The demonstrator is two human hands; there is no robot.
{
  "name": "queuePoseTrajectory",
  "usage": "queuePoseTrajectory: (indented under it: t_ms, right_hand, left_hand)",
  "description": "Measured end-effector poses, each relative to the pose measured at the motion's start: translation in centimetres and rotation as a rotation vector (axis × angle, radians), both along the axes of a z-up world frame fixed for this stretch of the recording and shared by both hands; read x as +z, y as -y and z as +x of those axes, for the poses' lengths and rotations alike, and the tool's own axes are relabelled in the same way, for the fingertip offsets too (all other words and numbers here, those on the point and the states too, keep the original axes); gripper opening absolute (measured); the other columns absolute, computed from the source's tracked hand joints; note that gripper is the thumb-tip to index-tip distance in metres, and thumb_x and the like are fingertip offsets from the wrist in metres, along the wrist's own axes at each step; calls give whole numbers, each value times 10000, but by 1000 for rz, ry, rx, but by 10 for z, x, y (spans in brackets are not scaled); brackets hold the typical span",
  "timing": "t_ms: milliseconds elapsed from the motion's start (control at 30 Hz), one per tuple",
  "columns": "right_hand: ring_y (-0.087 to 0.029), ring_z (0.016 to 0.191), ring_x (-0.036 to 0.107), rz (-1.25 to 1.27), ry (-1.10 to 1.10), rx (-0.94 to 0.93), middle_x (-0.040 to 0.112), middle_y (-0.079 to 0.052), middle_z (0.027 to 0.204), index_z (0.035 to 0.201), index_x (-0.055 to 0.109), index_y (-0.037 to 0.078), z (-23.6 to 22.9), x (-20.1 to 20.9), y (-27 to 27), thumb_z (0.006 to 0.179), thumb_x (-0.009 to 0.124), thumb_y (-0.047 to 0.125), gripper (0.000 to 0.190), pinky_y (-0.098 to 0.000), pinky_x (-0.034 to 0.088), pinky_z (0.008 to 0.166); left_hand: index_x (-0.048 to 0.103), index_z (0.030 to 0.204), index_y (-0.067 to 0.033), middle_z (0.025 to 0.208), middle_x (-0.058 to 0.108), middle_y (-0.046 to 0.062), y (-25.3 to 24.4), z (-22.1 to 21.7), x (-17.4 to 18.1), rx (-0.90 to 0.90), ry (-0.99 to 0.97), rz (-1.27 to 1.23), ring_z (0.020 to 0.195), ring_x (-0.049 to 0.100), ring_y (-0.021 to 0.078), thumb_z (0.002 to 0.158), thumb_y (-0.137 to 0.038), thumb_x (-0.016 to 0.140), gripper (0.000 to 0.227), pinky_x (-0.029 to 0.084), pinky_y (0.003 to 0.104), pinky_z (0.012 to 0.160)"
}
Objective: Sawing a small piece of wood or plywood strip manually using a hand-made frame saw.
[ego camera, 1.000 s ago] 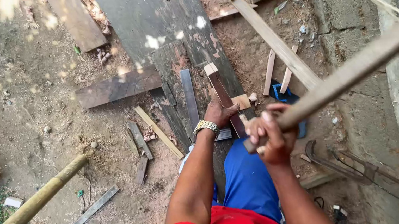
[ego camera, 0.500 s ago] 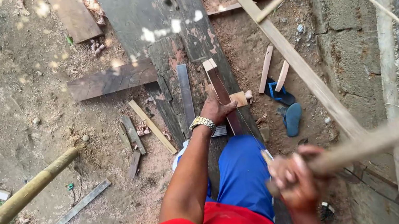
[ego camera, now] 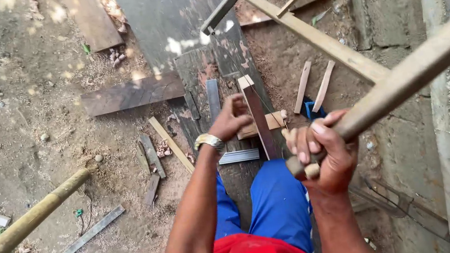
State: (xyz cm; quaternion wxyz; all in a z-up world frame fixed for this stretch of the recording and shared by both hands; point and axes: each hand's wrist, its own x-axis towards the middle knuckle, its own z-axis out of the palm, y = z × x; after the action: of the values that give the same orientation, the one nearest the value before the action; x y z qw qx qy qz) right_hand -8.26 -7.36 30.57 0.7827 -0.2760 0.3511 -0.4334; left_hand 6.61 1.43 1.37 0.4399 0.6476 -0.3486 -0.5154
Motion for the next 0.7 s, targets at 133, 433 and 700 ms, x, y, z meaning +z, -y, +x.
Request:
queuePoseTrajectory:
  t_ms: [133,433,700]
  right_hand:
    - [-144,548,477,2,11,-43,466,-13,714,1166,582,127,3,35,-7,1004,555,-9,213,-378,420,628]
    - [-165,546,484,29,-24,-23,472,-33,703,1177,573,100,23,43,-5,993,566,-25,223,-402,442,648]
    - [-178,550,504,32,-49,17,465,-44,692,1156,548,78,31,41,0,997,573,-27,192,-403,453,645]
  left_hand:
    - [534,1321,-80,1219,683,68,27,47,64,319,-390,148,1003,701,219,885,-264,685,497,618,371,749]
    - [678,924,-59,790,744,66,62,53,59,605,-666,405,692,730,166,896,-226,713,173,649,371,586]
    - [646,863,-69,718,680,51,73,66,63,601,-741,446,580,678,155,898,-153,709,111,660,389,550]
